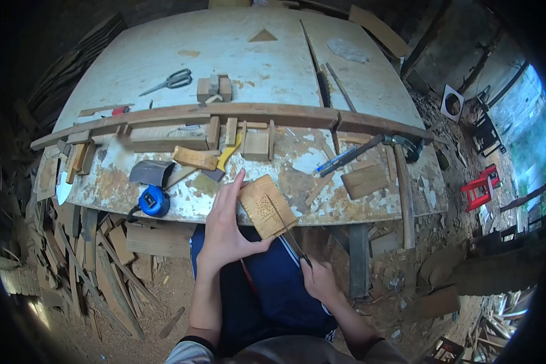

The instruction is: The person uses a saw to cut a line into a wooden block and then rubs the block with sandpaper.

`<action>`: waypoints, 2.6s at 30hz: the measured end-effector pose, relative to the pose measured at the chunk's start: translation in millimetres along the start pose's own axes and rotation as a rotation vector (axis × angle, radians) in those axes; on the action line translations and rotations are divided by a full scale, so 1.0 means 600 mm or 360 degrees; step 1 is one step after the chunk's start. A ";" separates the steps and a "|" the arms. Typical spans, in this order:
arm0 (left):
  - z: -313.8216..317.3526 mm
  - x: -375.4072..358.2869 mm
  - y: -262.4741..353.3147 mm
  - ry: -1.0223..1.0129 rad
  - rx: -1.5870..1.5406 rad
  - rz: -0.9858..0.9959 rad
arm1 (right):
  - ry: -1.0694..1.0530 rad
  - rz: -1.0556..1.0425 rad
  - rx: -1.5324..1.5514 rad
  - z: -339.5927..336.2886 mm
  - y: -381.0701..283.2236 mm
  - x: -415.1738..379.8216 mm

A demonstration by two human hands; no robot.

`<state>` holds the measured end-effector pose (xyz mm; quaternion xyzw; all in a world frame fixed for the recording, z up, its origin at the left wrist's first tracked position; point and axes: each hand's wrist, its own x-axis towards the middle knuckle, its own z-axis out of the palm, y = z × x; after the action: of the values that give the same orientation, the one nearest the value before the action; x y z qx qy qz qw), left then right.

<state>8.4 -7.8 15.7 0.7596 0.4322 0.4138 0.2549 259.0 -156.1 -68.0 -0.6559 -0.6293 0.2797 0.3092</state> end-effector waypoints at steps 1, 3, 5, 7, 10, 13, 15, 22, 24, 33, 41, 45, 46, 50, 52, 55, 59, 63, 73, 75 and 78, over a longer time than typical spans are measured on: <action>0.002 -0.009 0.003 -0.0034 0.0003 -0.0021 | -0.0018 -0.0004 0.0001 -0.010 -0.025 0.004; -0.004 -0.001 0.005 -0.0070 0.0036 -0.0005 | -0.0005 0.0002 0.0042 0.006 0.020 0.000; -0.004 -0.004 0.003 -0.0032 0.0006 -0.0010 | 0.0019 -0.0009 0.0030 0.023 0.064 -0.024; 0.002 -0.007 -0.006 -0.0028 0.0036 0.0045 | 0.0009 -0.0075 0.0048 0.016 0.043 -0.015; -0.003 -0.006 0.002 -0.0063 0.0047 0.0007 | -0.0007 -0.0034 0.0048 0.005 0.000 -0.007; -0.002 -0.006 -0.001 -0.0071 0.0024 0.0029 | 0.0017 -0.0035 0.0048 0.039 0.073 -0.026; 0.000 -0.007 -0.004 -0.0071 0.0019 0.0046 | 0.0043 -0.0071 0.0039 0.042 0.079 -0.017; -0.002 -0.006 -0.004 -0.0061 0.0010 0.0077 | 0.0036 -0.0077 -0.0009 0.038 0.059 -0.007; -0.004 0.000 -0.008 -0.0042 0.0001 0.0096 | -0.0006 -0.0133 0.0038 0.034 0.059 -0.008; -0.001 -0.001 -0.001 0.0007 -0.0034 -0.0038 | 0.0034 -0.0047 0.0057 0.033 0.034 0.002; 0.001 -0.006 0.001 -0.0029 0.0015 -0.0015 | 0.0009 -0.0039 0.0043 0.015 0.029 -0.001; -0.001 -0.005 -0.001 -0.0068 0.0023 0.0025 | -0.0002 -0.0098 0.0051 0.030 0.059 -0.003; 0.001 -0.006 -0.003 -0.0050 0.0015 0.0041 | -0.0020 -0.0102 0.0067 0.031 0.061 -0.006; 0.003 -0.015 0.000 -0.0060 0.0007 0.0011 | -0.0096 -0.0051 0.0113 0.006 0.005 0.017; -0.003 -0.005 0.002 -0.0064 0.0013 0.0004 | -0.0061 -0.0057 0.0050 0.022 0.049 -0.003; 0.000 -0.006 0.000 -0.0040 0.0002 0.0023 | -0.0024 -0.0048 0.0059 0.034 0.079 -0.013; 0.003 -0.016 0.004 -0.0048 0.0007 -0.0013 | -0.0024 -0.0022 0.0078 0.016 0.010 0.005; 0.003 -0.007 -0.003 -0.0025 0.0003 -0.0007 | -0.0004 -0.0092 0.0067 0.048 0.103 -0.010; 0.002 -0.005 -0.005 -0.0027 -0.0002 0.0040 | -0.0014 -0.0151 -0.0016 0.029 0.084 0.012; 0.007 -0.012 -0.004 -0.0023 0.0005 0.0024 | -0.0064 -0.0149 0.0002 0.004 0.002 0.034; 0.004 -0.007 -0.001 0.0006 0.0026 0.0005 | 0.0009 -0.0158 0.0029 0.028 0.071 0.020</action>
<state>8.6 -11.2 12.2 0.7616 0.4349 0.4120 0.2472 274.8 -144.1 -111.0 -0.6218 -0.6576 0.2678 0.3304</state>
